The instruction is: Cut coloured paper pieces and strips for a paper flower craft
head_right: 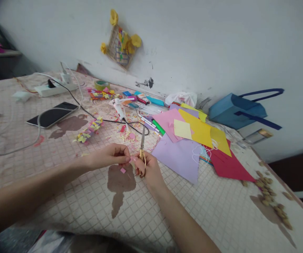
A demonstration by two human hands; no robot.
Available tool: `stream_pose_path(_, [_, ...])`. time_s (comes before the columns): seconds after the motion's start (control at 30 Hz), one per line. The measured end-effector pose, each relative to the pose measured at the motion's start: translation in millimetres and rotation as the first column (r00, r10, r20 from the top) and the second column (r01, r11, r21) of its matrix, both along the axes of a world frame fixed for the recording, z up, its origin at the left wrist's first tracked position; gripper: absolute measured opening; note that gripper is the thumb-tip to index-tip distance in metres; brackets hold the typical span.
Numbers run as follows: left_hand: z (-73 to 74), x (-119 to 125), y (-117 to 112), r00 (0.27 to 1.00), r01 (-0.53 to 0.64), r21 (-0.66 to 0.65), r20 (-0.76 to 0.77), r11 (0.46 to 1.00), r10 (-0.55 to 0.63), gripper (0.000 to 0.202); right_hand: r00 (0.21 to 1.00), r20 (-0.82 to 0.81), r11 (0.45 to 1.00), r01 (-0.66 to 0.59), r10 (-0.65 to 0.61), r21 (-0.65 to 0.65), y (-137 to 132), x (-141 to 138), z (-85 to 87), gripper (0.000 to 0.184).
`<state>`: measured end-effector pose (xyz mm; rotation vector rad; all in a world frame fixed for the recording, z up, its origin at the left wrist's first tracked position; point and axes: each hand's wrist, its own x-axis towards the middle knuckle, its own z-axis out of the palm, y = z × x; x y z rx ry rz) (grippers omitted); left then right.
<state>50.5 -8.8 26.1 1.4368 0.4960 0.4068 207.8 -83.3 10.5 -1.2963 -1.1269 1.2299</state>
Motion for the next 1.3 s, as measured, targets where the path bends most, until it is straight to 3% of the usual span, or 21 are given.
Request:
stream_pose_path(0.17, [-4.2,0.8,1.9,1.000,-0.007,-0.001,-0.004,1.000,0.007,0.019,1.000,-0.006,1.000,-0.002,0.002,-0.013,-0.6,0.7,-0.5,0.016])
stream_pose_path(0.3, [-7.8,0.9,5.9,0.993,-0.109,0.093,0.062,0.990,0.104,0.014,0.988,-0.156,0.999,0.002,-0.009,-0.042,1.0,2.3,-3.0,0.015])
stream_pose_path(0.47, [-3.5,0.8,3.3,0.985,-0.168,0.299,0.093,0.939,0.146,0.014,0.920,-0.380,0.984,-0.147,0.098,-0.102,3.5,3.9,-4.5,0.017])
stream_pose_path(0.6, [0.8,1.2,-0.5,0.989,-0.140,0.370,0.093,0.919,0.113,0.012,0.888,-0.433,0.959,-0.240,0.153,-0.152,3.7,2.9,-2.3,0.018])
stream_pose_path(0.73, [0.0,1.1,0.7,0.992,-0.110,0.246,0.091,0.963,0.090,0.015,0.914,-0.383,0.968,-0.201,0.131,-0.149,2.9,1.1,-0.9,0.018])
stream_pose_path(0.87, [-1.3,0.3,2.7,0.989,-0.149,0.104,0.037,0.983,0.145,0.017,0.992,-0.123,0.999,-0.023,0.017,-0.049,0.9,1.1,0.8,0.025])
stream_pose_path(1.0, [-2.0,0.3,1.2,0.996,-0.093,-0.009,-0.004,0.996,0.093,0.016,0.997,0.080,1.000,0.022,-0.023,0.013,-1.0,1.4,3.3,0.023])
stream_pose_path(1.1, [-3.2,1.1,-0.3,0.999,-0.030,-0.070,-0.015,0.997,0.029,0.015,0.991,0.130,0.999,0.023,-0.027,0.033,-1.8,0.5,4.2,0.020])
stream_pose_path(1.3, [-3.3,2.2,-0.6,0.998,-0.058,-0.099,-0.022,0.993,0.056,0.016,0.991,0.131,0.999,0.033,-0.037,0.035,-2.6,-0.5,3.5,0.018])
